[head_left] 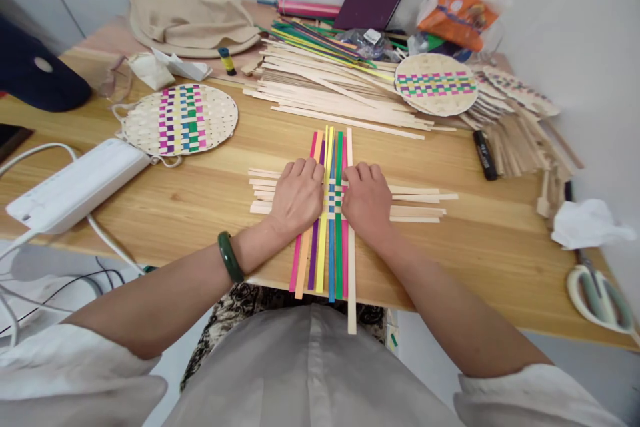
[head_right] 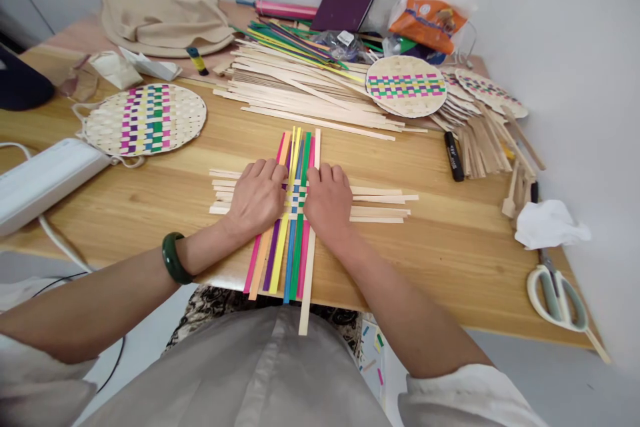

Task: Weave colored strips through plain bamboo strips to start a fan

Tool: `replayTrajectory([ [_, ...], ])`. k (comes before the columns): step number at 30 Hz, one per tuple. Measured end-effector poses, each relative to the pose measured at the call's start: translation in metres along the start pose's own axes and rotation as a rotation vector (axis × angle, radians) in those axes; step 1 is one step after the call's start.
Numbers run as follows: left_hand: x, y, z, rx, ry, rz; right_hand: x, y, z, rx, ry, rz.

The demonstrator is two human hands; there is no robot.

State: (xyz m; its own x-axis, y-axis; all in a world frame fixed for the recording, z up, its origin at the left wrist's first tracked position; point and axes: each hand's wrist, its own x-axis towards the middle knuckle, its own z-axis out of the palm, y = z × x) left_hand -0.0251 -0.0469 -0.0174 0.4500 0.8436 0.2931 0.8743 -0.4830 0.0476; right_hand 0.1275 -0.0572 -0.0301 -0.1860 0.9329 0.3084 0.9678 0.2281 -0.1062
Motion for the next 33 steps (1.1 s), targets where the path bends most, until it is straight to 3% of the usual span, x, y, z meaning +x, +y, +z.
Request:
replayTrajectory([
  [5,-0.001,-0.004,-0.007,-0.094,-0.013,-0.058,-0.003,0.000,-0.001,0.029,0.028,0.002],
  [11,-0.023,-0.028,-0.029,-0.368,0.176,-0.154,-0.007,0.003,-0.002,0.130,0.097,-0.002],
  [14,-0.043,-0.029,-0.037,-0.394,0.182,-0.175,-0.008,0.004,-0.006,0.228,0.137,0.054],
  [17,-0.061,-0.018,-0.040,-0.408,0.157,-0.126,-0.010,0.005,-0.014,0.303,0.223,0.121],
  [23,-0.077,0.014,-0.038,-0.425,0.065,0.057,-0.007,0.016,-0.029,0.295,0.454,0.114],
  [29,-0.083,0.034,-0.029,-0.421,-0.149,0.241,-0.005,0.025,-0.028,0.266,0.464,0.133],
  [33,-0.086,0.037,-0.022,-0.365,-0.185,0.273,-0.005,0.024,-0.025,0.281,0.416,0.090],
])
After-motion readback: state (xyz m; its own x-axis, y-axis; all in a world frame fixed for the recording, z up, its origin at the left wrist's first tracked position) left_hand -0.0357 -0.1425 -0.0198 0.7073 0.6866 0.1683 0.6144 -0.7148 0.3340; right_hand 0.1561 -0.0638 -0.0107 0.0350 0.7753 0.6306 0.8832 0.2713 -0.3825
